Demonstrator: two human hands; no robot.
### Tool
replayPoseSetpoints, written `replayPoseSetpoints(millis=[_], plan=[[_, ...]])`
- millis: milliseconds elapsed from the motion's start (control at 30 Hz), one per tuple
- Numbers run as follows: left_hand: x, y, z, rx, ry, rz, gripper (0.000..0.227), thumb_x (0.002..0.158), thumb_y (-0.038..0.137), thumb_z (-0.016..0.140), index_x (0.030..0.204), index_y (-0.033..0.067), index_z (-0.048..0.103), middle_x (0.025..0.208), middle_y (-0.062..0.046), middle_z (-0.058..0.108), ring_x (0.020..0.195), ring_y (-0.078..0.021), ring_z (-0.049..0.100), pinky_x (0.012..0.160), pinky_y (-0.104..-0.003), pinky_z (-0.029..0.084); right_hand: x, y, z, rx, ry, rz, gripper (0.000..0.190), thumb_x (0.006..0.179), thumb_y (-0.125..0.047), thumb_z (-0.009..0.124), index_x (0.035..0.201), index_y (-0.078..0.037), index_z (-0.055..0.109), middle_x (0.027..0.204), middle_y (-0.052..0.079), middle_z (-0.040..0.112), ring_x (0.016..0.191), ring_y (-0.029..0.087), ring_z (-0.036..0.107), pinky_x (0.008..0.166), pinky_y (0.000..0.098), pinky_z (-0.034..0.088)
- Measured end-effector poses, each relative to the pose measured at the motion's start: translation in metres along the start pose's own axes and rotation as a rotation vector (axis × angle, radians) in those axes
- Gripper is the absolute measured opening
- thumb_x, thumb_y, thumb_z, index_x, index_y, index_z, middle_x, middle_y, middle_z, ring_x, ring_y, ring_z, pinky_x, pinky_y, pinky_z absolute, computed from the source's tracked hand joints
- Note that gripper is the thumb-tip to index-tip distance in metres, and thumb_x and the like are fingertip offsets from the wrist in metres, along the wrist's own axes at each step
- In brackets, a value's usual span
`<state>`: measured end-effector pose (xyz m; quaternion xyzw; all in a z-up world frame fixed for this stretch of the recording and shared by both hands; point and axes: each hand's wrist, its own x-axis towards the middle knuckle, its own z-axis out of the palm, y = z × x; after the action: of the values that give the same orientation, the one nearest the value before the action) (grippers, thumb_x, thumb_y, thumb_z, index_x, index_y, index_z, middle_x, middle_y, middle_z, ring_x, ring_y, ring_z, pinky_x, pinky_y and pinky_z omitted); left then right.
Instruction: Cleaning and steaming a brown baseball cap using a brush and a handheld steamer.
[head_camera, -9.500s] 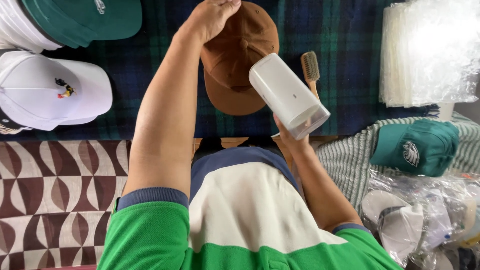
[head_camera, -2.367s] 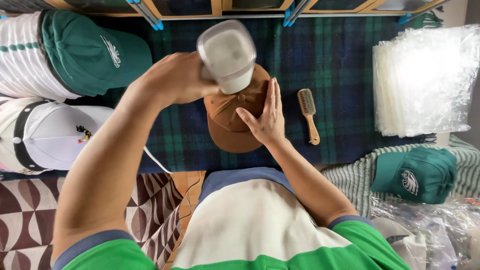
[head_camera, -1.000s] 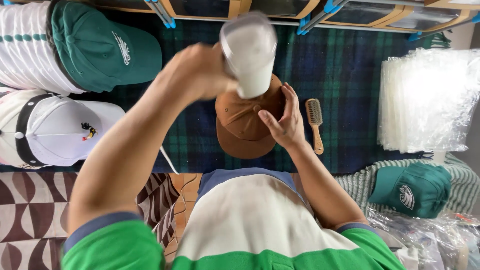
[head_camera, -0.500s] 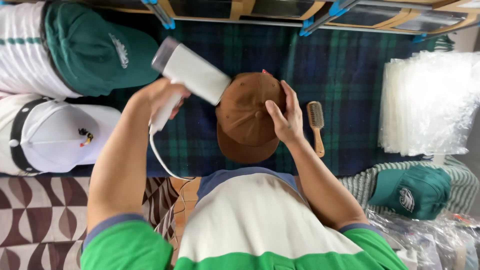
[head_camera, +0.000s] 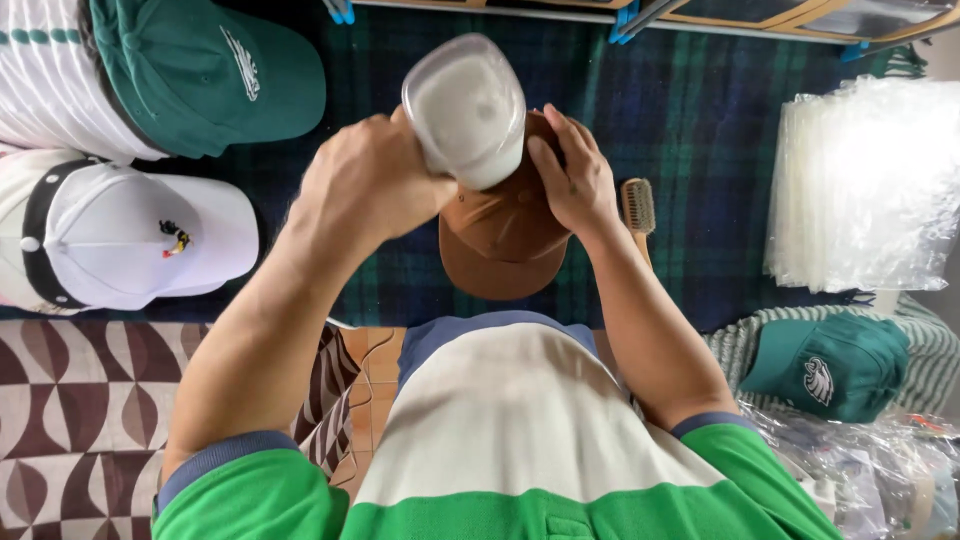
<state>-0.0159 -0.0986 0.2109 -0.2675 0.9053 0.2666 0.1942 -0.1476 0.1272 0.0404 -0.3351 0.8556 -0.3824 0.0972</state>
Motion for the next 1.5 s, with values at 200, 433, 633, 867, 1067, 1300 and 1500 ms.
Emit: replayPoseSetpoints(millis=[200, 433, 633, 867, 1067, 1300, 1500], plan=[[-0.041, 0.002, 0.007, -0.063, -0.029, -0.052, 0.061, 0.087, 0.042, 0.065, 0.138, 0.0109, 0.055, 0.099, -0.021, 0.069, 0.087, -0.0474, 0.069, 0.069, -0.055, 0.056, 0.010, -0.026, -0.009, -0.046, -0.118, 0.070, 0.067, 0.105, -0.053, 0.039, 0.149, -0.003, 0.051, 0.148, 0.019, 0.056, 0.139, 0.034, 0.050, 0.111, 0.0492, 0.041], [-0.034, 0.012, 0.008, -0.069, 0.020, 0.053, 0.045, 0.086, 0.033, 0.064, 0.118, 0.0014, 0.059, 0.097, -0.017, 0.072, 0.082, -0.0405, 0.070, 0.065, -0.051, 0.057, 0.008, -0.015, -0.006, -0.019, -0.092, 0.054, 0.054, 0.104, -0.046, 0.038, 0.145, -0.016, 0.054, 0.140, 0.013, 0.063, 0.131, 0.036, 0.056, 0.095, 0.0541, 0.049], [-0.049, -0.086, 0.107, -0.884, 0.126, 0.030, 0.021, 0.078, 0.005, 0.057, 0.091, 0.0118, 0.042, 0.066, -0.002, 0.036, 0.055, -0.0116, 0.034, 0.040, -0.029, 0.030, 0.007, -0.027, -0.009, 0.003, -0.106, 0.158, 0.063, 0.105, -0.054, 0.041, 0.150, -0.012, 0.050, 0.149, 0.012, 0.057, 0.139, 0.032, 0.050, 0.109, 0.0475, 0.042], [0.003, -0.140, 0.217, -1.520, 0.101, -0.139, 0.032, 0.077, 0.003, 0.064, 0.109, 0.0003, 0.056, 0.077, -0.012, 0.055, 0.038, -0.0244, 0.051, 0.036, -0.038, 0.044, 0.012, -0.029, -0.010, -0.029, -0.126, 0.232, 0.072, 0.099, -0.065, 0.034, 0.151, -0.019, 0.049, 0.152, 0.010, 0.055, 0.139, 0.031, 0.050, 0.108, 0.0493, 0.042], [0.032, -0.147, 0.174, -1.300, 0.088, -0.401, 0.038, 0.077, 0.020, 0.070, 0.108, 0.0026, 0.057, 0.079, -0.011, 0.054, 0.048, -0.0245, 0.055, 0.043, -0.037, 0.047, 0.012, -0.024, -0.005, 0.027, -0.086, 0.221, 0.066, 0.101, -0.062, 0.039, 0.148, -0.017, 0.055, 0.150, 0.008, 0.057, 0.140, 0.029, 0.049, 0.112, 0.0453, 0.039], [0.012, -0.185, 0.181, -1.491, 0.224, -0.778, 0.041, 0.080, 0.028, 0.068, 0.111, 0.0125, 0.048, 0.075, -0.009, 0.050, 0.054, -0.0221, 0.051, 0.052, -0.037, 0.042, -0.010, -0.031, -0.017, 0.437, 0.013, 0.545, 0.073, 0.089, -0.066, 0.047, 0.141, -0.017, 0.060, 0.147, 0.011, 0.062, 0.139, 0.028, 0.055, 0.113, 0.0400, 0.045], [0.031, -0.243, 0.242, -1.177, 0.347, -0.590, 0.085, 0.080, 0.053, 0.084, 0.132, -0.0071, 0.053, 0.106, -0.027, 0.067, 0.094, -0.0389, 0.073, 0.078, -0.056, 0.058, -0.059, -0.015, -0.009, 0.759, -0.008, 0.624, 0.080, 0.105, -0.066, 0.049, 0.161, -0.011, 0.033, 0.166, 0.026, 0.026, 0.151, 0.051, 0.023, 0.120, 0.0687, 0.028]])
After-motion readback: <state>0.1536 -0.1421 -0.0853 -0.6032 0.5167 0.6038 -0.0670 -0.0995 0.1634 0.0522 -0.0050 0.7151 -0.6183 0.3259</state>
